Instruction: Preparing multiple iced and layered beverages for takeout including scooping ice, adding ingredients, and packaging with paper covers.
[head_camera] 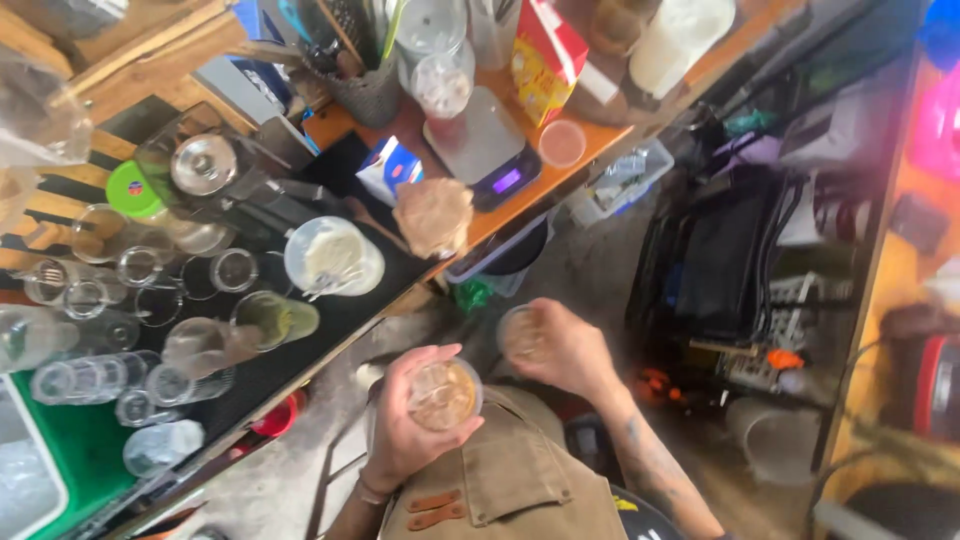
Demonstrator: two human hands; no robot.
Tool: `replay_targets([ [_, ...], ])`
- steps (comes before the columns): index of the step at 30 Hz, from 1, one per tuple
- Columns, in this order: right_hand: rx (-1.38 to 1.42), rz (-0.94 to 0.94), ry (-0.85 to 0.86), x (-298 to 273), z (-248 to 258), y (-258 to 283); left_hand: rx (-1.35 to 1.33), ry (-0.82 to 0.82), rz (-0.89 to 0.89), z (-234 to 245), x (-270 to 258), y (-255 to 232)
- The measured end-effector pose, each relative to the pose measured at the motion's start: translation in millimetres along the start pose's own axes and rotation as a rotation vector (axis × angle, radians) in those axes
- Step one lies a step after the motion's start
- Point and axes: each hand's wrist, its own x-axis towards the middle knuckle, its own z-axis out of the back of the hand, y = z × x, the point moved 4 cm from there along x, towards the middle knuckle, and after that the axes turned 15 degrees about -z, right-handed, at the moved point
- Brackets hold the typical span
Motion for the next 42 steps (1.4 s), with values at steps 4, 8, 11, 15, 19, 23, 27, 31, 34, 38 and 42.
replay_targets([
  [4,0.051,0.011,-0.084,39,43,-33,0.088,0.036,-0.108,-50,37,1],
  [8,0.134,0.021,-0.161,103,69,-28,0.079,0.036,0.033,-77,68,23],
  [11,0.218,0.134,-0.206,160,76,-7,-0.067,0.029,0.069,-94,94,50],
  [15,0.436,0.196,-0.171,239,68,19,-0.093,-0.054,-0.004,-115,138,84],
  [19,0.167,0.259,-0.201,291,55,29,-0.053,-0.239,-0.051,-129,172,108],
  [23,0.252,0.348,-0.115,317,42,28,-0.01,-0.488,-0.033,-132,201,124],
  [27,0.256,0.391,-0.078,317,45,22,0.165,-0.827,-0.051,-135,224,143],
  [31,0.441,0.48,0.085,329,50,7,0.27,-0.958,-0.055,-129,250,170],
  [34,0.346,0.546,0.12,318,66,-10,0.422,-1.044,-0.095,-130,256,178],
  [38,0.197,0.544,0.221,308,103,-37,0.43,-1.073,-0.135,-133,268,183],
  [42,-0.003,0.198,0.549,315,137,-77,0.365,-1.015,-0.158,-139,270,188],
])
